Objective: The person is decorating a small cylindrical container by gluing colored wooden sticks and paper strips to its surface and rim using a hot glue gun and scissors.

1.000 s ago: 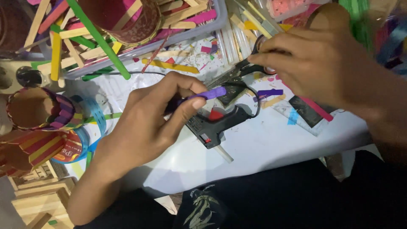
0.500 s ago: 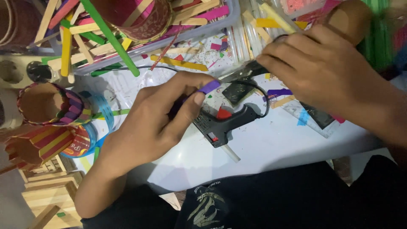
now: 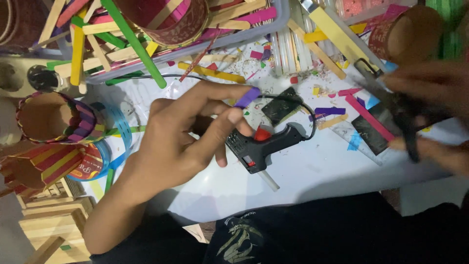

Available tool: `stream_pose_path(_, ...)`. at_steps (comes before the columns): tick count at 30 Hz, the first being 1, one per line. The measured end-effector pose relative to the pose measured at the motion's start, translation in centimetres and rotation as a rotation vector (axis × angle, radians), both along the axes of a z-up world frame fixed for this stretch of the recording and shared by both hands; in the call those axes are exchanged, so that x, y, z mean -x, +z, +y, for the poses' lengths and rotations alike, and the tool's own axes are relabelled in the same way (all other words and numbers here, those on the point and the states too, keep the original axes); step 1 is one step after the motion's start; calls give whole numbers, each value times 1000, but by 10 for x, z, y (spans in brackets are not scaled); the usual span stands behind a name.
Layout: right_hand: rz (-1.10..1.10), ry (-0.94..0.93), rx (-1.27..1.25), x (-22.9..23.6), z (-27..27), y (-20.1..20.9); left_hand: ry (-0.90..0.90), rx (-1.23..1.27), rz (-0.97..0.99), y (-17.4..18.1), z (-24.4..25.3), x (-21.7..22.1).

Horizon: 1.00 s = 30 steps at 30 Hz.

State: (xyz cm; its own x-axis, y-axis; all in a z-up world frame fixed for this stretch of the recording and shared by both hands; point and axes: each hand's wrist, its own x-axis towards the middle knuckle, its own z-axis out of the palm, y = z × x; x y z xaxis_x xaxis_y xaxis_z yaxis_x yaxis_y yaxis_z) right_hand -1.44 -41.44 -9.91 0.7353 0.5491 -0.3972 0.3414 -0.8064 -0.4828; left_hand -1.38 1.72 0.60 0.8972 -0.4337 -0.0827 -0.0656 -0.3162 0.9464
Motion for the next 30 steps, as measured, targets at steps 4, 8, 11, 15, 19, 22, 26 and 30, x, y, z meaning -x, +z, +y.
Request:
stream_pose_path(4,260,77,-226,-5,73,43,-42,127,109,-9,-7,4)
stream_pose_path(8,466,69,-443,17,102,35,-77,159,106,-14,-13,12)
stream_pose_path(11,544,6,-384,26,111,34,-86,196,157,-16,-15,14)
stream_pose_path(15,556,-6,-422,27,115,34,-81,149,164,-16,-16,11)
stream_pose_path(19,658,42,-290,17,120,40,-86,141,121,-21,-16,9)
stream_pose_path(22,556,80,-437,4,135,43,-59,147,166,-19,-12,6)
stream_pose_path(26,556,81,-462,-2,138,44,-36,151,188,-21,-8,5)
stream_pose_path(30,565,120,-470,-4,140,43,-24,158,209,-22,-6,4)
